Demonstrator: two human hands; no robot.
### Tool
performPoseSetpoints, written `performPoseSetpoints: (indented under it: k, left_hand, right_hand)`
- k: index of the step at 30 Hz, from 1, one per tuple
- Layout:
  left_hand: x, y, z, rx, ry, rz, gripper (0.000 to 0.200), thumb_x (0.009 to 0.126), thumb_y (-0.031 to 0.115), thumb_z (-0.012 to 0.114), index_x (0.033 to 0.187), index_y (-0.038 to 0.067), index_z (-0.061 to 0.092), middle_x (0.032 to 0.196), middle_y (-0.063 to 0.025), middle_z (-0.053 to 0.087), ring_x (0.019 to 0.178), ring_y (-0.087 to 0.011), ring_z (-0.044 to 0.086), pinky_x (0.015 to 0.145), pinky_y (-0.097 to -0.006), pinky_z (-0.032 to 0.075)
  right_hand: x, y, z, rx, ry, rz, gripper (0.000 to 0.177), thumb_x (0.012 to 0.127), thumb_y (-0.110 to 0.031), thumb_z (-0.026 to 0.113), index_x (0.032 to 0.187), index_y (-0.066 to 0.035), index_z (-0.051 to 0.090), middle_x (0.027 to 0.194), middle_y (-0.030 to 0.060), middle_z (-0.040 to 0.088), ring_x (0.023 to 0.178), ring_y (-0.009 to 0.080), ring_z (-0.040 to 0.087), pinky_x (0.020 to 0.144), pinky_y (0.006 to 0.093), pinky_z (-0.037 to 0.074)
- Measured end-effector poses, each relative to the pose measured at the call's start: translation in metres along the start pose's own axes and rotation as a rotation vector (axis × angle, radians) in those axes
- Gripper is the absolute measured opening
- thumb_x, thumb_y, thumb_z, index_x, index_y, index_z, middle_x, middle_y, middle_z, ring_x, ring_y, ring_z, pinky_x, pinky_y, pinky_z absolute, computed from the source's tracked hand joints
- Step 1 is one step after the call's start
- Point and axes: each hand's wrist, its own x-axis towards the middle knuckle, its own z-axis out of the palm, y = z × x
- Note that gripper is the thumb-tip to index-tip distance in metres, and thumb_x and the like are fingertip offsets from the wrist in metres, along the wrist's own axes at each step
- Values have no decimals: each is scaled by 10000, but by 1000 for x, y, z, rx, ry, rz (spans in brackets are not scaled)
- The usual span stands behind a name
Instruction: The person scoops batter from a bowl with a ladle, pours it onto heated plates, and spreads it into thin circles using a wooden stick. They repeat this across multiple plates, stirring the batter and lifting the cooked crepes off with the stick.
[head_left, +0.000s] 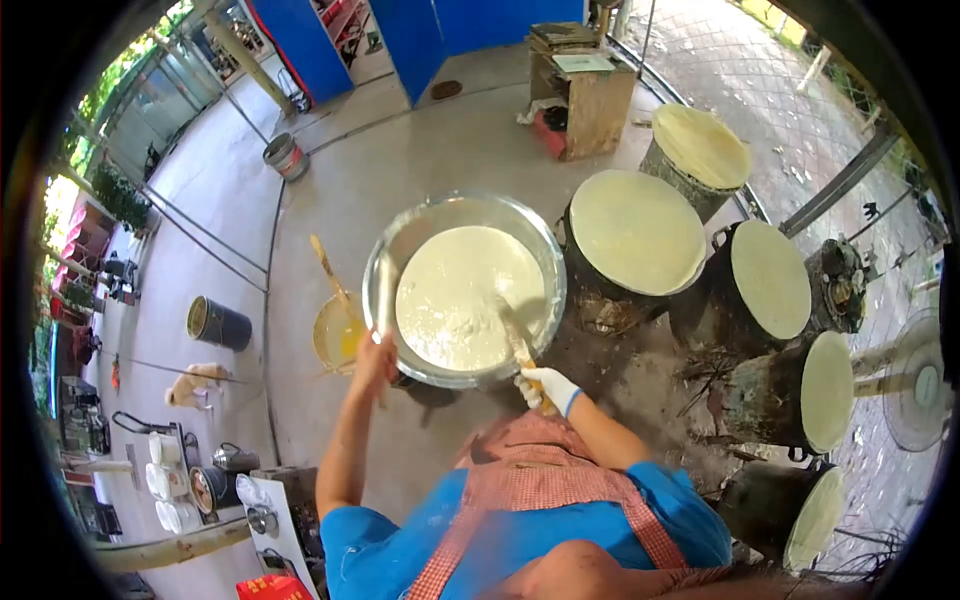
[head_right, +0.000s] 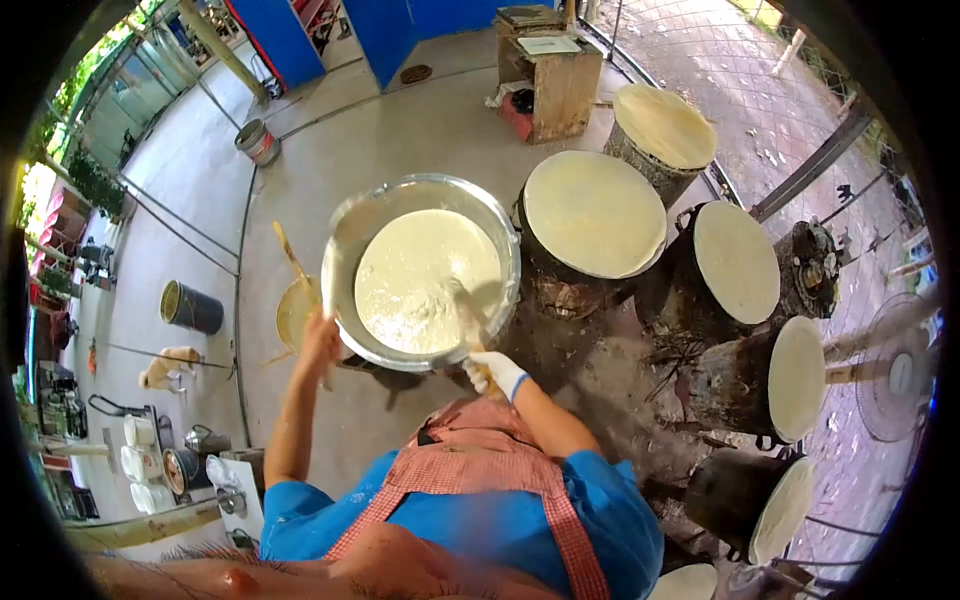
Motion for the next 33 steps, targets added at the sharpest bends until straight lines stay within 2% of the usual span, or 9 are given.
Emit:
performPoseSetpoints:
  k: [5,6,9,10,12,14,21,28,33]
  left_hand:
    - [7,-61,4,-313,-69,-378,205,907,329,571,921,176,435,518,42,340,371,-93,295,334,-256,195]
    - [9,-67,9,-274,-9,-315,240,907,351,562,801,175,438,513,43,321,371,-84,279,331,-243,206]
    - [35,-94,4,-373,-328,-373,416,918,495,466,658,189,358,504,66,266,355,-79,225,300,-216,189]
    - [52,-109,4,-497,-347,-524,331,938,465,457,807,166,513,520,67,256,371,-65,226,302,-200,180]
    - [-5,-44,61,-469,-455,-411,365,960,418,462,1248,195,490,537,64,272,398,-41,214,315,-206,190]
    - [-8,-44,93,-353,-565,-567,477,977,394,428,1424,319,278,558,67,271,419,-51,224,338,-239,237]
    - [-28,-92,261,-148,-1220,-945,455,998,369,378,1432,286,271,583,58,325,439,-59,282,406,-245,303]
    - [-135,-134,450,37,-1381,-1178,394,998,311,389,1387,263,351,605,40,293,437,-44,257,372,-197,236]
    - [-225,-90,533,323,-1620,-920,419,1001,335,395,1404,234,338,595,55,279,474,-35,220,424,-177,226]
  right_hand:
    - [-117,5,136,-730,105,-396,234,871,-297,595,816,-69,588,553,-7,486,458,90,456,408,257,343]
    - [-123,4,142,-761,190,-457,219,860,-286,610,807,-76,589,555,-10,486,453,86,449,406,262,336]
    - [-94,15,93,-799,491,-699,237,804,-318,650,824,-86,606,581,11,514,477,101,471,434,295,351]
    - [-98,22,84,-845,661,-725,270,791,-341,649,841,-79,609,595,36,528,496,131,492,458,320,369]
    - [-126,47,81,-1001,946,-851,324,748,-351,647,814,-40,586,661,137,575,577,257,553,550,390,426]
    - [-153,72,48,-1063,1130,-870,412,767,-427,603,944,-55,612,845,197,624,837,365,596,727,442,448]
    - [-272,186,-69,-650,1790,-823,443,787,-492,577,932,-73,594,853,198,638,823,382,610,723,443,469]
    - [-416,288,-176,-336,2228,-809,368,769,-427,625,898,-82,613,742,183,626,765,356,625,698,445,484]
    - [-535,313,-246,-321,2481,-767,331,756,-369,664,940,-100,612,893,161,584,777,360,618,691,438,507]
